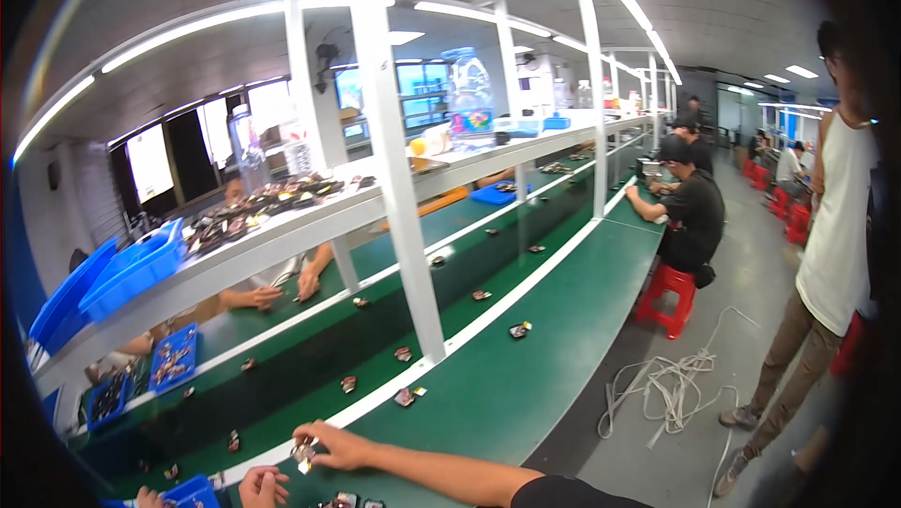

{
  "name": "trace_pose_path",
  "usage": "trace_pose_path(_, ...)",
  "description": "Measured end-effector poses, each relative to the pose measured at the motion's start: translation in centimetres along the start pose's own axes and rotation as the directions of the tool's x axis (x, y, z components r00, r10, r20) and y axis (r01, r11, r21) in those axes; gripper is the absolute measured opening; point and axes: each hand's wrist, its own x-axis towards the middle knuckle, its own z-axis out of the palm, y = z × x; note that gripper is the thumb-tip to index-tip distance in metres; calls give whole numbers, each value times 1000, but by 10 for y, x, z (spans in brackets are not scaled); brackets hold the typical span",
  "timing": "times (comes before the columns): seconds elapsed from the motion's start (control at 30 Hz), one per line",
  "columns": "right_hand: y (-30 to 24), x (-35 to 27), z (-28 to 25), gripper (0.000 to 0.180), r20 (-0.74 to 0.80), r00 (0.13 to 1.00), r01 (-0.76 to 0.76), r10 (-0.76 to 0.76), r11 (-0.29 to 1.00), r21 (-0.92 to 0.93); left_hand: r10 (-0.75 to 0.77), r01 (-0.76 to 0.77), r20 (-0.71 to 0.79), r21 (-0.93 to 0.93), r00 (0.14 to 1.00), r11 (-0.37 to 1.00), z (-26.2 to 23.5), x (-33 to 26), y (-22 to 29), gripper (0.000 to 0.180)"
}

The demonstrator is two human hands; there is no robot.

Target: Assembling small electronic components on a factory conveyor belt.

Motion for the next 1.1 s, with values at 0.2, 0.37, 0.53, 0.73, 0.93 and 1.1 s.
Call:
trace_pose_path(0.2, -1, 8, 16, 51, 96, 985, 157, -143, 974, -165, -166, 316, 374, -389, 913, 865, 12, 48, -32, 39)
trace_pose_path(0.37, -12, 10, 7, 38, 30, 991, 131, -128, 952, -277, -160, 305, 324, -466, 932, 831, 25, 50, -35, 34)
trace_pose_path(0.53, -21, 16, 33, 24, -56, 992, 77, -111, 900, -428, -124, 235, 228, -563, 966, 792, 17, 46, -34, 37)
trace_pose_path(0.73, -29, 16, 29, 23, -41, 977, 155, -207, 836, -526, -107, 208, 202, -591, 974, 779, 24, 40, -30, 32)
trace_pose_path(0.93, -22, 16, 20, 20, 69, 974, 222, -214, 873, -434, -73, 192, 229, -558, 971, 807, 29, 39, -27, 31)
trace_pose_path(1.1, -27, 15, 20, 25, 155, 967, 252, -200, 806, -535, -76, 182, 209, -558, 975, 810, 28, 38, -26, 32)
